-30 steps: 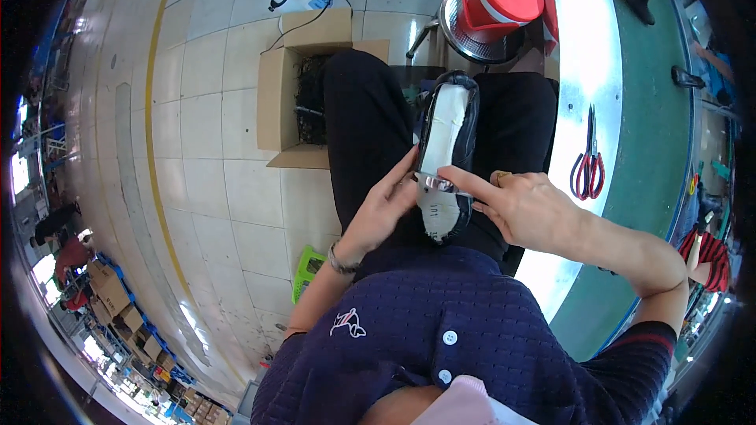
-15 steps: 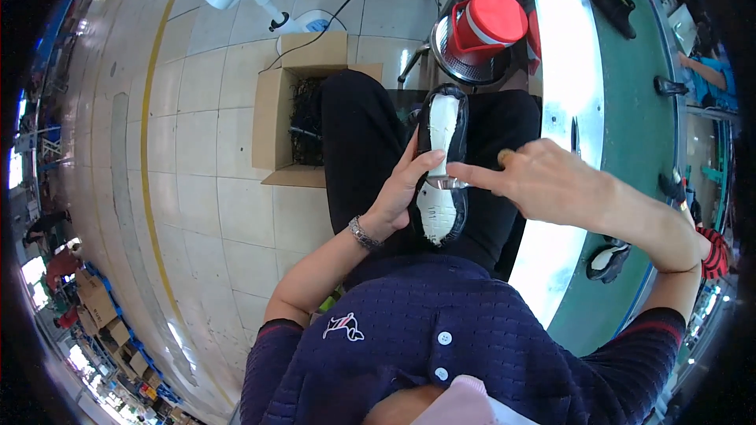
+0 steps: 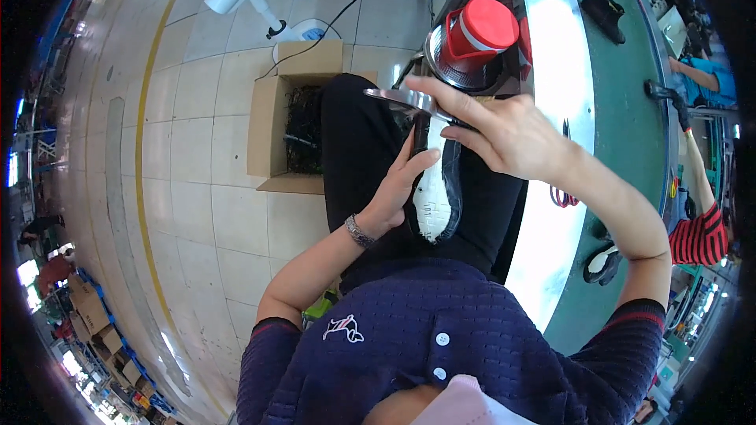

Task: Assemble and inspect leather shoes using various hand tools.

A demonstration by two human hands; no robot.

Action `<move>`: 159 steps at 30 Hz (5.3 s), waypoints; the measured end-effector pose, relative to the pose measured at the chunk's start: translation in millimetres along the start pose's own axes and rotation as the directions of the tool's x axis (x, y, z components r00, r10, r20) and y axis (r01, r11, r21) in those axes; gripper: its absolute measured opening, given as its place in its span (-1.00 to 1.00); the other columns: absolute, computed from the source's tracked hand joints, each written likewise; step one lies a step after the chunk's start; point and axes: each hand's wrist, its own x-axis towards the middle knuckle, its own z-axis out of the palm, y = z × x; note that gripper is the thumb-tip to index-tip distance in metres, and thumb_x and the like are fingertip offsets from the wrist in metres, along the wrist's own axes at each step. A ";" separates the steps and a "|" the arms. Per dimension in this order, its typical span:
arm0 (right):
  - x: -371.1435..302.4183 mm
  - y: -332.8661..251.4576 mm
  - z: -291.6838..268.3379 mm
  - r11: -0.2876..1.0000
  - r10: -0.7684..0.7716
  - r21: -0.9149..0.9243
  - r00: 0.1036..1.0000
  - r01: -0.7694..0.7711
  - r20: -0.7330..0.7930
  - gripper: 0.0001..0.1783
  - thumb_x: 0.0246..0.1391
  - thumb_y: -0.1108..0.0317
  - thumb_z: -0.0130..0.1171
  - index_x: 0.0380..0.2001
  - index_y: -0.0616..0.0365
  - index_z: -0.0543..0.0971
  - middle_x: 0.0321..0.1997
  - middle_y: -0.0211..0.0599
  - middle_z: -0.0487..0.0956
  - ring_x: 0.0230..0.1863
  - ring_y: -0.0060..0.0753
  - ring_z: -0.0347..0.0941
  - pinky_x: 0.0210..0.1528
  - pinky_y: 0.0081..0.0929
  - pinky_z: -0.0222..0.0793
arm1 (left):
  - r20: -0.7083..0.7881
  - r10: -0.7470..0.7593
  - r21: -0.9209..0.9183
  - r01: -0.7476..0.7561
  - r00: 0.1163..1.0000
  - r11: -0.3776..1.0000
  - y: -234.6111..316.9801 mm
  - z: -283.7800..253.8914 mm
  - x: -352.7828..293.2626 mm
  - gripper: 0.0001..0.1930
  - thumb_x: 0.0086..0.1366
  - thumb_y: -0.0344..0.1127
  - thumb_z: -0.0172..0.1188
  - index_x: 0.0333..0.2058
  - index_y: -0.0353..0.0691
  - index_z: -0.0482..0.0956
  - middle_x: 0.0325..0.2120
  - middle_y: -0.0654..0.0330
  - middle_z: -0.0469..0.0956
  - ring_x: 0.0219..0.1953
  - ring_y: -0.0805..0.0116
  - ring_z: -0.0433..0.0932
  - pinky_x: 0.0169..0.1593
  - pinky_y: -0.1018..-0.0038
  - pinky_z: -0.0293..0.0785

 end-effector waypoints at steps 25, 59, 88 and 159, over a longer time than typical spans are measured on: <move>-15.2 -9.4 14.3 0.984 0.176 -0.083 0.923 -0.157 0.342 -0.26 0.20 0.20 0.10 0.39 -0.27 0.07 -0.62 -0.22 0.55 -0.62 -0.18 0.52 -0.55 -0.29 0.41 | 0.092 -0.181 -0.035 0.184 0.979 0.982 11.1 -23.6 1.5 -0.20 0.13 -0.42 0.36 0.30 -0.09 0.12 -0.02 0.30 0.40 0.03 0.44 0.42 0.12 0.42 0.34; -25.6 -42.9 -21.6 0.994 -0.073 -0.063 0.959 0.094 0.274 -0.31 0.19 0.31 0.05 0.36 -0.44 0.16 -0.71 -0.32 0.47 -0.75 -0.41 0.44 -0.72 -0.50 0.34 | 0.080 0.293 -0.033 -0.291 0.953 0.956 -51.9 -22.2 -22.7 -0.20 0.38 -0.35 0.07 0.42 0.15 -0.24 0.38 0.12 -0.02 0.34 0.32 0.10 0.35 0.33 0.05; -51.4 -83.6 35.6 0.990 -0.107 -0.061 0.960 0.127 0.259 -0.08 -0.01 0.44 0.05 0.39 -0.58 0.06 -0.55 -0.17 0.44 -0.61 -0.37 0.47 -0.66 -0.47 0.41 | 0.389 0.183 -0.022 -0.189 0.903 0.982 -68.6 -55.8 -39.3 -0.50 0.24 -0.40 0.26 0.12 -0.30 0.32 0.03 0.12 0.47 -0.03 0.39 0.54 0.05 0.40 0.52; -130.6 -13.5 121.4 -0.157 0.574 0.970 0.782 -0.183 0.241 -0.47 -0.04 0.29 0.30 -0.03 0.24 0.36 -0.39 -0.30 0.44 -0.44 -0.49 0.36 -0.36 -0.51 0.34 | 0.634 0.104 0.529 -0.528 0.766 0.664 -47.4 -65.7 17.5 0.59 -0.39 -0.10 0.67 0.38 -0.06 -0.53 0.42 -0.01 -0.50 0.44 0.20 -0.51 0.45 0.26 -0.41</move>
